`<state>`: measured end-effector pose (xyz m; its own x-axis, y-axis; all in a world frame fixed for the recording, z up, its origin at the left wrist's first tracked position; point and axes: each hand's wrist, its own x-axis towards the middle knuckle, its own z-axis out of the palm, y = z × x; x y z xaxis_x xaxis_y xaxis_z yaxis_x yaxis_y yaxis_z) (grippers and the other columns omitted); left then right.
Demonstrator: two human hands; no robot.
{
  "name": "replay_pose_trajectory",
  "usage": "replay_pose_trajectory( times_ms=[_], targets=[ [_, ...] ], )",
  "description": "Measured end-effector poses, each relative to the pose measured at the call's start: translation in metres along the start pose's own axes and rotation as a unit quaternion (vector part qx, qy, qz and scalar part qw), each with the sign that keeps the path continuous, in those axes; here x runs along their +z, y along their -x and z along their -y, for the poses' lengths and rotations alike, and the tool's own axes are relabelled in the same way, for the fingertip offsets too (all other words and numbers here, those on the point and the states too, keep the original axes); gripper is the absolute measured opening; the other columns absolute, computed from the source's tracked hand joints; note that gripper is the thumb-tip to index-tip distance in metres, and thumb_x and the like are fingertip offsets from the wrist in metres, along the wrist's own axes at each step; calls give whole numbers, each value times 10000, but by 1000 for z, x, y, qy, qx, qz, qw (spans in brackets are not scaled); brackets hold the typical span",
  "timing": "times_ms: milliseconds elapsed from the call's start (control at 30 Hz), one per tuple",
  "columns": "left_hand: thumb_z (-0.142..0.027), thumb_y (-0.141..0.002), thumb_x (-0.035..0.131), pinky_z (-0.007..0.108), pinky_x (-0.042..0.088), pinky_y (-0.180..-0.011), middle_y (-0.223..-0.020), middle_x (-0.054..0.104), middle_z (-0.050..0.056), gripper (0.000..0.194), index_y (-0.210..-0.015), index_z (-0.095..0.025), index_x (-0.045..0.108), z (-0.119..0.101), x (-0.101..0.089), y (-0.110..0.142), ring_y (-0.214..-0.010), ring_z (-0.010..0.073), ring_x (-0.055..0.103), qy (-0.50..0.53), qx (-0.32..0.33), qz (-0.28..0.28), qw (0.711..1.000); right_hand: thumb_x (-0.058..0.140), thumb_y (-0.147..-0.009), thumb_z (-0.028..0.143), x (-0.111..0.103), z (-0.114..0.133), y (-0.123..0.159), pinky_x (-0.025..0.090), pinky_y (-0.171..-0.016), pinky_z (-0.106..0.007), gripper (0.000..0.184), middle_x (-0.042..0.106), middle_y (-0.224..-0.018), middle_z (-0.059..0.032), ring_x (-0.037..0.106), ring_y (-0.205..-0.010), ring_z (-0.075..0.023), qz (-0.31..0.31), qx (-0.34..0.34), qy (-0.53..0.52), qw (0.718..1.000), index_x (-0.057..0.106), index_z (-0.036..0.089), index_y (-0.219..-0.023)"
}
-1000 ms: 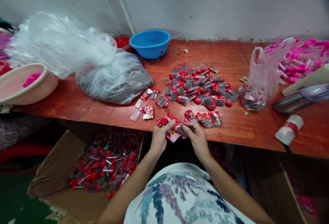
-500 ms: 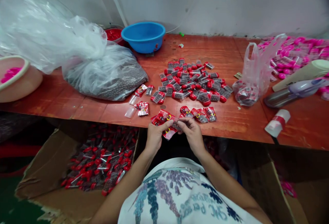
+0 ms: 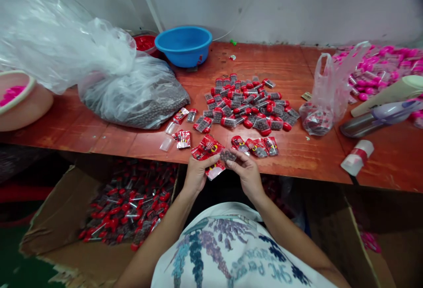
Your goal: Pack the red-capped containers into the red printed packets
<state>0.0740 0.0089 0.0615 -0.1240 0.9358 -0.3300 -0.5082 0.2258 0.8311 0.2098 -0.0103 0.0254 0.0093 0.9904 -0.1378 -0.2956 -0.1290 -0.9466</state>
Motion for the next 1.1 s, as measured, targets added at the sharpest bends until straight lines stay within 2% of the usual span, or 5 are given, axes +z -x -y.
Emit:
replay_pose_trajectory(
  times_ms=[167,467,633,867,1100],
  targets=[
    [-135,-534,823,284,546,-691,-749,727,26,259,-758,-135,694,9,3,1,-655,165,672,-3,-8,-9,1000,640,-804,280,0,-3,6,517,-819,-326,327,586,-1011,-41,594,-917,-178,-24,-131,166,977,661,302,-1130],
    [-139,-535,828,325,554,-726,-810,737,85,302,-811,-106,712,6,-4,-1,-713,205,685,-24,-87,51,995,752,-676,336,-5,2,-7,581,-721,-337,567,676,-919,-2,653,-785,-171,35,45,-49,997,584,279,-1214],
    [-140,-551,823,297,554,-682,-773,732,57,290,-818,-118,710,11,-7,-4,-663,178,676,-20,-81,37,996,759,-660,344,-11,1,-11,576,-695,-316,423,672,-917,-10,644,-762,-161,62,34,-8,997,669,238,-1060],
    [-129,-535,829,289,550,-706,-819,739,78,332,-841,-116,700,23,-2,-8,-716,192,692,-5,-133,43,990,742,-673,347,-32,-1,-19,511,-613,-273,315,636,-782,6,584,-672,-146,-15,1,102,995,652,211,-942],
    [-137,-497,850,290,545,-675,-855,735,92,503,-960,-127,653,21,-3,-19,-710,193,695,11,-99,-27,995,678,-742,415,-71,16,-26,477,-757,-354,397,568,-1058,-77,559,-761,-175,-188,-132,383,895,656,220,-1088]
  ],
)
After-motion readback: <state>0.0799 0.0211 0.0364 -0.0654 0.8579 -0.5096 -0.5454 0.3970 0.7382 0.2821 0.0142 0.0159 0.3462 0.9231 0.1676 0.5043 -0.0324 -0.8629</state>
